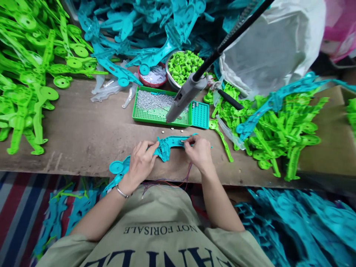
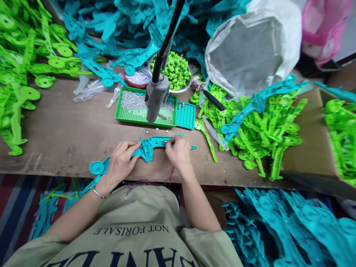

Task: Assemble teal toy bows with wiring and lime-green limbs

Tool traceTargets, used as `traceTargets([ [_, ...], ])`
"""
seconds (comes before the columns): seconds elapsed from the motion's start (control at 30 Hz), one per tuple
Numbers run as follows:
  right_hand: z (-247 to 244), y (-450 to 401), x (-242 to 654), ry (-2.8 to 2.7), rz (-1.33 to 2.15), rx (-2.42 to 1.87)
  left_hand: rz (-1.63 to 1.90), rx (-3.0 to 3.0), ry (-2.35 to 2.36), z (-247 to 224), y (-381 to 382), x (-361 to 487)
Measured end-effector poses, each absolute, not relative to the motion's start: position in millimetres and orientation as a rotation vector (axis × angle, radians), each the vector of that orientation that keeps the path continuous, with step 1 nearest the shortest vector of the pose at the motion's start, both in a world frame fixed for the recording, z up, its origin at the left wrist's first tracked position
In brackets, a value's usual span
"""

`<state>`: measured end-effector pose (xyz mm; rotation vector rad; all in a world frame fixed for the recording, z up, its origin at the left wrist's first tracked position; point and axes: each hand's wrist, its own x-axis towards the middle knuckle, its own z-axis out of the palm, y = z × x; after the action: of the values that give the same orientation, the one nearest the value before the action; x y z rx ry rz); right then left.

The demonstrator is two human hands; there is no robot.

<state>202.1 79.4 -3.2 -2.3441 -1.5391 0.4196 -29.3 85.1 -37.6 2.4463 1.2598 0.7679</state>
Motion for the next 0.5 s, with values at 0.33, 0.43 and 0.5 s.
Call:
traceTargets([
  [0.33,-29,72,196,-1.519,0.289,-2.213,0.75,2.443,1.261,-41,83,-29],
  [0.43,-32,69,196,-1.511,0.299,-2.158,0.736,2.43,1.25,-43,87,-29],
  [0.5,-31,67,196,-1.508,0.304,-2.14,0.732,2.414,1.245,-43,88,-29],
])
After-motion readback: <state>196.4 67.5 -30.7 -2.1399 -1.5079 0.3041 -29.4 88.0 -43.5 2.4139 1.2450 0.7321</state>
